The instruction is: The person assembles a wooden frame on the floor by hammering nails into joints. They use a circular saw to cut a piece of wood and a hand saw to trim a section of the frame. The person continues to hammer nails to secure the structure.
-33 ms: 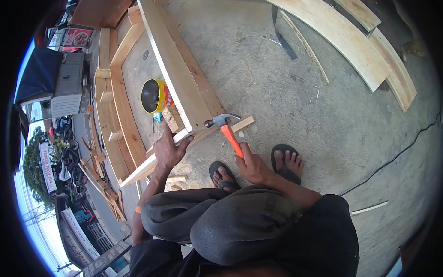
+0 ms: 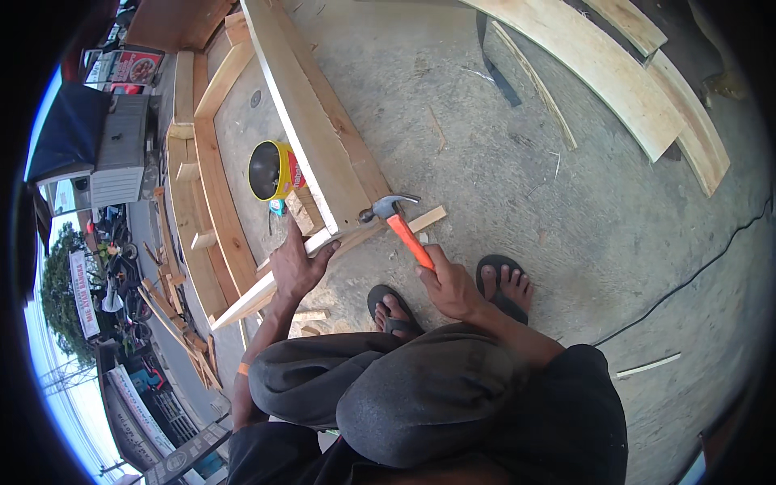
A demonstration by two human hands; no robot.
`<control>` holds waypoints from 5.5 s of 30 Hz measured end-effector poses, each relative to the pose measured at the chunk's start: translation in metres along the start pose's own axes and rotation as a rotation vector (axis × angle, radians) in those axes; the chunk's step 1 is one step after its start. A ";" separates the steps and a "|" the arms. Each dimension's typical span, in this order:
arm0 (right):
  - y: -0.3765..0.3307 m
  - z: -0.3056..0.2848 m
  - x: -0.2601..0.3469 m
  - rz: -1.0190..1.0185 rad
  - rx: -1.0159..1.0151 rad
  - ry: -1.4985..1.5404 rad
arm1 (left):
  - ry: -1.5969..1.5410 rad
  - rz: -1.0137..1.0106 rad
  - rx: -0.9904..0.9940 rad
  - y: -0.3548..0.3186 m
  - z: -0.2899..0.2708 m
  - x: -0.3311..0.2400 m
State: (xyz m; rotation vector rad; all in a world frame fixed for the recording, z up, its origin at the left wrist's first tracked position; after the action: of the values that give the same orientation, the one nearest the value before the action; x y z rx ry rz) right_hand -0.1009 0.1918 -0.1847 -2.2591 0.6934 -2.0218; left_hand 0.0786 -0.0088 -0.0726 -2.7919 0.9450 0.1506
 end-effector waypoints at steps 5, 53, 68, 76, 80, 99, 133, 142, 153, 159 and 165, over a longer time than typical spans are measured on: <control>-0.001 0.021 -0.023 0.064 0.171 -0.082 | 0.034 -0.025 0.033 0.003 0.003 0.003; 0.045 0.036 0.031 -0.047 0.507 -0.937 | -0.617 -0.859 -0.571 -0.287 0.019 0.150; 0.007 -0.056 0.042 0.044 0.243 -0.882 | -0.444 -0.083 -0.856 -0.092 -0.050 0.022; -0.007 -0.026 0.026 0.284 0.582 -0.899 | -0.612 -0.112 -0.552 -0.121 -0.036 -0.010; -0.004 0.002 0.018 -0.054 0.824 -1.086 | -0.763 -0.401 -0.514 -0.193 -0.021 -0.015; -0.001 0.068 0.043 -0.505 1.140 -0.979 | -0.523 -0.981 -0.341 -0.340 -0.017 -0.041; -0.099 0.250 0.043 -0.494 1.719 -0.873 | -0.441 -0.971 -0.814 -0.571 -0.093 0.074; -0.087 0.238 -0.002 -0.415 1.680 -1.011 | -0.123 -0.910 -0.828 -0.656 -0.055 0.043; -0.112 0.308 0.029 -0.466 1.738 -1.037 | -0.136 -1.182 -1.043 -0.650 -0.024 -0.011; -0.161 0.344 0.020 -0.620 1.858 -0.929 | -0.177 -1.265 -1.205 -0.648 -0.021 -0.024; -0.235 0.345 -0.018 -0.718 1.911 -0.687 | -0.099 -1.311 -1.144 -0.637 0.009 -0.036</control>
State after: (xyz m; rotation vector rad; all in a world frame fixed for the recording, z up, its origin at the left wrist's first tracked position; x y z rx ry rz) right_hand 0.2975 0.3177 -0.1817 -1.4362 -1.5344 -0.7011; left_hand 0.4381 0.5103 0.0170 -3.5015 -1.5363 0.7514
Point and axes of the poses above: each hand's wrist, its own y-axis towards the middle knuckle, its own z-axis out of the palm, x = y × z, the point moved 7 cm from there along y, towards the middle knuckle, and after that the axes turned 4 degrees about z, right-handed, at the moved point
